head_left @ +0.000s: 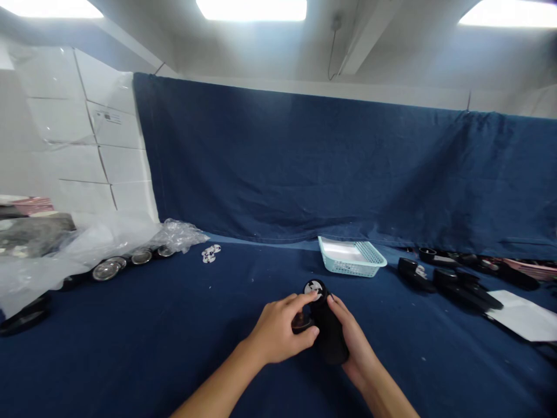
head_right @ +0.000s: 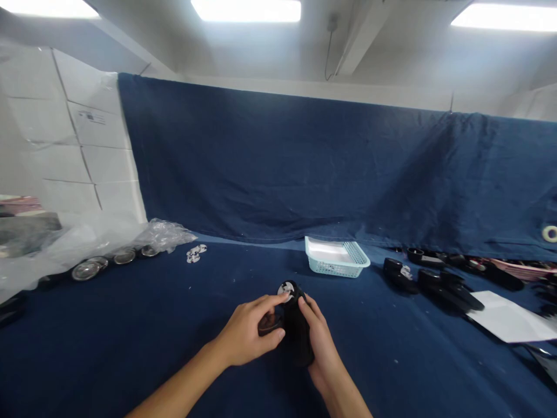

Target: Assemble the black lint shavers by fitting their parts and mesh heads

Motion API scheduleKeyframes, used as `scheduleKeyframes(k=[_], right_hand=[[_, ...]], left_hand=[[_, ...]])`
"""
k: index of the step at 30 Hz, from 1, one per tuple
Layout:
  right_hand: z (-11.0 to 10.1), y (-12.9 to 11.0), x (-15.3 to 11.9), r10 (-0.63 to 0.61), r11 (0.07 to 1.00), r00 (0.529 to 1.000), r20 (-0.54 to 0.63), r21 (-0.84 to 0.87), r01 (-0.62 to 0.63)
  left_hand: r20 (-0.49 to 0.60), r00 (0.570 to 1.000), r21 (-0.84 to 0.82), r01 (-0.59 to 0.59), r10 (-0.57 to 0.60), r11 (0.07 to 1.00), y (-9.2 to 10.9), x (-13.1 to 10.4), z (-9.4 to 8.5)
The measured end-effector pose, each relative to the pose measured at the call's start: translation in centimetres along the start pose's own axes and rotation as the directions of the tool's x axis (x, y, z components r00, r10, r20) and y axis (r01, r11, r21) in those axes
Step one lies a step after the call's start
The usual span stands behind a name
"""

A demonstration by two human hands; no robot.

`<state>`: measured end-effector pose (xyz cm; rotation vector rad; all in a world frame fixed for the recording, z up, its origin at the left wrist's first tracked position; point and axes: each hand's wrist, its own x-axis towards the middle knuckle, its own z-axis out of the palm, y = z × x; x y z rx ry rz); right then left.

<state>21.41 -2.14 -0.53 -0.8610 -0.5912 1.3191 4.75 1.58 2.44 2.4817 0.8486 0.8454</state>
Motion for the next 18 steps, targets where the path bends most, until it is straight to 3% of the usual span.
scheduleKeyframes(k=[18], right_hand=[[-0.24, -0.01, 0.6, -0.014, 0.998, 0.999, 0.046, -0.062, 0.017]], left_hand=[[0.023, 0.998, 0.01, 0.066, -0.066, 0.998, 0.29, -0.03, -0.18]])
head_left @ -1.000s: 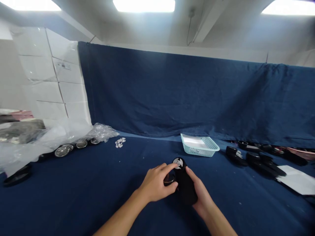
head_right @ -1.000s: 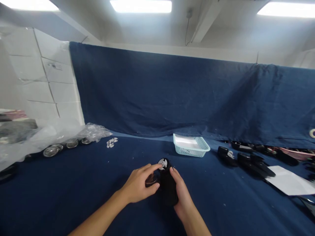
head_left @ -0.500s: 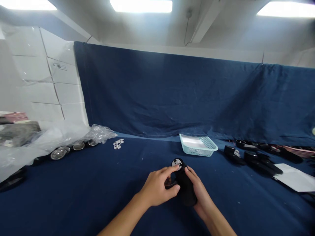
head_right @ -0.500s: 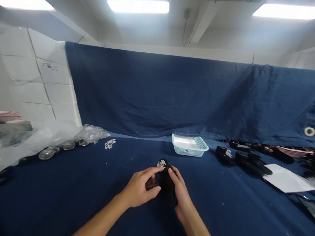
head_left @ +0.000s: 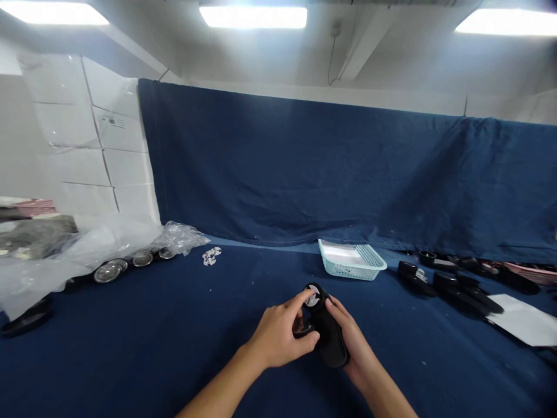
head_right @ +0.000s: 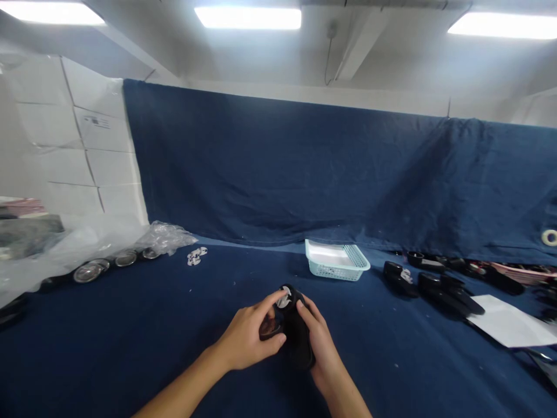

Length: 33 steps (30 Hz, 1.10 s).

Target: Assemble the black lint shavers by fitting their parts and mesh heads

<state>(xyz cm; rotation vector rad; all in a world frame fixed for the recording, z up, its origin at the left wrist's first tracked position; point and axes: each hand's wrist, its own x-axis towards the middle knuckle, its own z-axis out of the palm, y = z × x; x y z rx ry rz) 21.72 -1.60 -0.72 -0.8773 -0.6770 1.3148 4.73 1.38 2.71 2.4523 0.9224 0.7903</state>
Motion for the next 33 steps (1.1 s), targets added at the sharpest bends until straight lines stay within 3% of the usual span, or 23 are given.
scheduleKeyframes(k=[19, 23, 26, 30, 33], right_hand=[[0.2, -0.4, -0.5, -0.064, 0.993, 0.998, 0.006, -0.094, 0.064], [0.5, -0.1, -0.3, -0.003, 1.0, 1.0, 0.026, -0.019, 0.004], [0.5, -0.1, -0.2, 0.05, 0.999, 0.999, -0.008, 0.013, -0.05], [0.5, 0.0, -0.4, 0.136, 0.99, 0.99, -0.036, -0.019, -0.137], [0.6, 0.3, -0.5, 0.141, 0.989, 0.99, -0.01, -0.042, -0.141]], left_hand=[[0.041, 0.999, -0.064, 0.038, -0.036, 0.997, -0.1, -0.1, 0.1], [-0.02, 1.0, -0.071, 0.019, -0.02, 0.997, -0.5, -0.1, -0.4], [-0.126, 0.992, -0.101, -0.002, -0.01, 0.995, -1.1, -0.1, -0.8], [-0.286, 0.958, -0.118, 0.003, -0.037, 0.993, -1.8, -0.1, -0.9], [-0.321, 0.947, -0.125, -0.01, -0.031, 0.992, -1.9, 0.0, -0.7]])
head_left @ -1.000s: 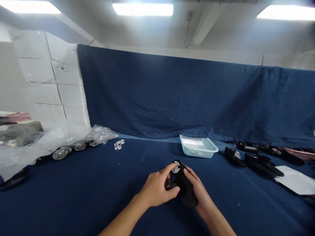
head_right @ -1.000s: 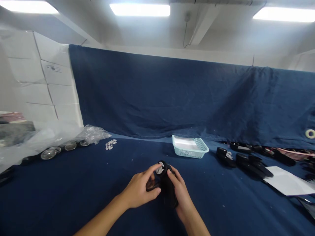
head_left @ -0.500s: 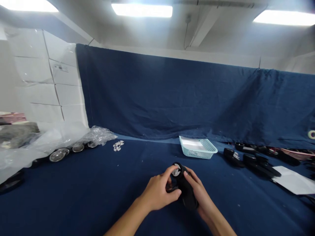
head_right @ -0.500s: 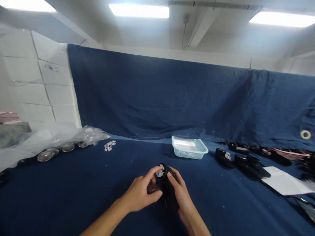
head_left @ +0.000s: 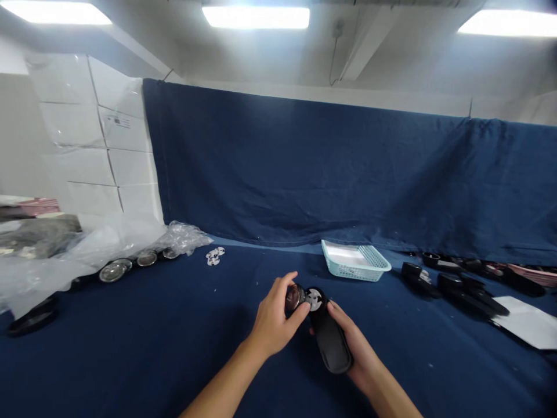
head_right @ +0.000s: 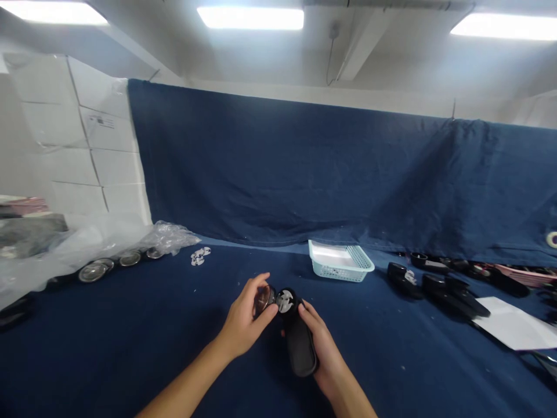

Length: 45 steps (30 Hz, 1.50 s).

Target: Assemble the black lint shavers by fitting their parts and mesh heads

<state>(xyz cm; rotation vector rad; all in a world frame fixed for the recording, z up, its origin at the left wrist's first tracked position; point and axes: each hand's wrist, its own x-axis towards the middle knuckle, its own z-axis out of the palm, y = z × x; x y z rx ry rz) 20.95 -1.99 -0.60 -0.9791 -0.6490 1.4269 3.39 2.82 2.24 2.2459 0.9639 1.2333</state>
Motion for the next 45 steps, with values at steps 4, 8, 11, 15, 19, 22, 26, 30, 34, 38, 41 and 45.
scheduleKeyframes(k=[4, 8, 11, 15, 19, 22, 26, 30, 34, 38, 41, 45], right_hand=[[0.3, 0.4, 0.1, -0.075, 0.997, 0.995, 0.059, -0.028, 0.077], [0.5, 0.0, -0.2, -0.136, 0.989, 0.988, 0.069, -0.052, 0.14], [0.4, -0.2, -0.4, -0.17, 0.981, 0.982, 0.076, -0.087, 0.176], [0.4, 0.1, -0.3, -0.26, 0.949, 0.965, 0.016, -0.18, 0.259], [0.5, 0.4, -0.1, -0.351, 0.9, 0.936, -0.031, -0.286, 0.328], [0.5, 0.6, -0.1, -0.398, 0.866, 0.917, -0.027, -0.342, 0.366], [0.2, 0.9, 0.2, -0.406, 0.845, 0.914, -0.014, -0.386, 0.37], [-0.4, 1.3, 0.7, -0.475, 0.771, 0.879, 0.049, -0.459, 0.442], [-1.0, 1.6, 1.1, -0.585, 0.605, 0.789, 0.188, -0.547, 0.578], [-1.1, 1.7, 1.0, -0.614, 0.496, 0.734, 0.289, -0.582, 0.644], [-1.0, 1.5, 0.7, -0.641, 0.425, 0.694, 0.328, -0.602, 0.677], [-1.0, 1.1, 0.2, -0.649, 0.336, 0.662, 0.376, -0.639, 0.692]], left_hand=[[0.027, 0.995, 0.008, -0.093, 0.093, 0.996, 0.2, -0.1, 0.4], [0.033, 0.993, 0.036, -0.116, 0.115, 0.993, 0.1, -0.1, 0.8], [0.02, 0.993, 0.015, -0.113, 0.113, 0.993, 0.1, 0.0, 1.0], [0.005, 0.993, -0.037, -0.115, 0.115, 0.993, 0.2, 0.1, 1.0], [0.008, 0.997, -0.049, -0.082, 0.083, 0.995, 0.0, 0.1, 1.1], [0.017, 0.999, -0.045, -0.044, 0.044, 0.998, -0.3, 0.0, 1.3], [0.019, 1.0, -0.053, -0.008, 0.009, 0.999, -0.6, 0.0, 1.4], [0.022, 0.999, -0.112, 0.03, -0.028, 0.993, -0.8, 0.0, 1.4], [0.047, 0.997, -0.232, 0.073, -0.064, 0.97, -1.3, 0.3, 1.3], [0.098, 0.99, -0.353, 0.13, -0.102, 0.926, -1.9, 0.5, 1.2], [0.116, 0.987, -0.411, 0.152, -0.114, 0.899, -2.2, 0.5, 1.4], [0.171, 0.963, -0.471, 0.267, -0.209, 0.841, -2.7, 0.4, 2.1]])
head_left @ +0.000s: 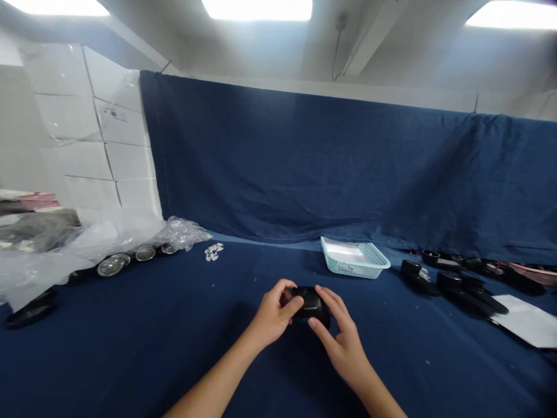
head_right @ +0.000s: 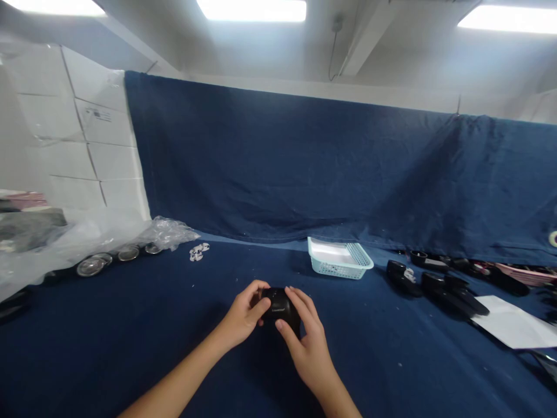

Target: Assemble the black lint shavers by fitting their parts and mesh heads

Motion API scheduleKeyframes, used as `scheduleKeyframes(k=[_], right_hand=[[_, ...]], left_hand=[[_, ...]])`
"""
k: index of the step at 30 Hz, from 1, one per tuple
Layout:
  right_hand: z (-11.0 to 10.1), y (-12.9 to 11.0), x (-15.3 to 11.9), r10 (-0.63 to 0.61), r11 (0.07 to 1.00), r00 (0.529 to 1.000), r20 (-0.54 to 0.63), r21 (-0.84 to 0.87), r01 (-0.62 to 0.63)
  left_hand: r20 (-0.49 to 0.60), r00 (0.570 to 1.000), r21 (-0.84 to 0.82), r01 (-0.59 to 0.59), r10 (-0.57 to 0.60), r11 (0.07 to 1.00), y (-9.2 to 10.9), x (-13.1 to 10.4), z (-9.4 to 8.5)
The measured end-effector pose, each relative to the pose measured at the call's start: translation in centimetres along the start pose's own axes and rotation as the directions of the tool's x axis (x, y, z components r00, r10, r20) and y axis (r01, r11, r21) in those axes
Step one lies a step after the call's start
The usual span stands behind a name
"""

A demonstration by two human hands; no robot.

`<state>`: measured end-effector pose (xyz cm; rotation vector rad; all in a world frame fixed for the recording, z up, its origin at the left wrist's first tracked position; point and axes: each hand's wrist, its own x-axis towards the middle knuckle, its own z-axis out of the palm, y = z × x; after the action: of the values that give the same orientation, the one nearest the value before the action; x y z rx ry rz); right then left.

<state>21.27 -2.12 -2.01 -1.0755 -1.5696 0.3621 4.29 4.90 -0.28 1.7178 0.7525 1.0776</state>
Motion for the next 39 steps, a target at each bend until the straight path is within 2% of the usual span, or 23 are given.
scheduleKeyframes(k=[3, 6, 10, 14, 17, 20, 24, 28, 32, 39], right_hand=[[-0.3, -0.3, 0.0, -0.022, 0.997, 0.999, 0.041, -0.07, 0.024], [-0.4, -0.5, -0.1, -0.019, 0.994, 0.998, 0.058, -0.11, 0.025], [-0.1, -0.2, 0.0, 0.02, 1.0, 1.0, 0.003, -0.016, -0.02], [0.5, 0.1, 0.2, 0.215, 0.966, 0.975, -0.062, 0.158, -0.204], [0.7, -0.1, 0.5, 0.395, 0.894, 0.914, -0.095, 0.27, -0.358], [0.6, -0.6, 0.7, 0.534, 0.803, 0.837, -0.12, 0.381, -0.458], [0.4, -1.0, 0.7, 0.667, 0.614, 0.745, 0.017, 0.554, -0.562], [0.1, -0.8, 0.5, 0.714, 0.474, 0.682, 0.157, 0.609, -0.636], [-0.1, -0.6, 0.6, 0.715, 0.443, 0.675, 0.182, 0.628, -0.639], [-0.3, -0.8, 0.6, 0.677, 0.392, 0.674, 0.295, 0.63, -0.67]], left_hand=[[0.01, 0.998, -0.024, 0.068, -0.068, 0.997, -0.1, 0.1, 0.3], [0.005, 0.996, -0.023, 0.088, -0.088, 0.996, 0.0, 0.1, 0.6], [-0.015, 0.996, -0.018, 0.087, -0.087, 0.996, 0.0, 0.1, 0.7], [-0.035, 0.999, 0.051, 0.015, -0.013, 0.999, 0.1, -0.2, 0.7], [-0.048, 0.995, 0.181, -0.079, 0.089, 0.98, 0.7, -0.5, 0.9], [-0.025, 0.99, 0.228, -0.131, 0.14, 0.965, 1.3, -0.7, 1.0], [0.006, 0.982, 0.254, -0.186, 0.19, 0.949, 1.7, -0.8, 1.1], [0.054, 0.982, 0.299, -0.189, 0.181, 0.936, 1.7, -1.0, 1.0], [0.075, 0.983, 0.347, -0.181, 0.165, 0.92, 2.0, -1.3, 1.2], [0.068, 0.969, 0.326, -0.248, 0.239, 0.912, 2.5, -1.4, 1.1]])
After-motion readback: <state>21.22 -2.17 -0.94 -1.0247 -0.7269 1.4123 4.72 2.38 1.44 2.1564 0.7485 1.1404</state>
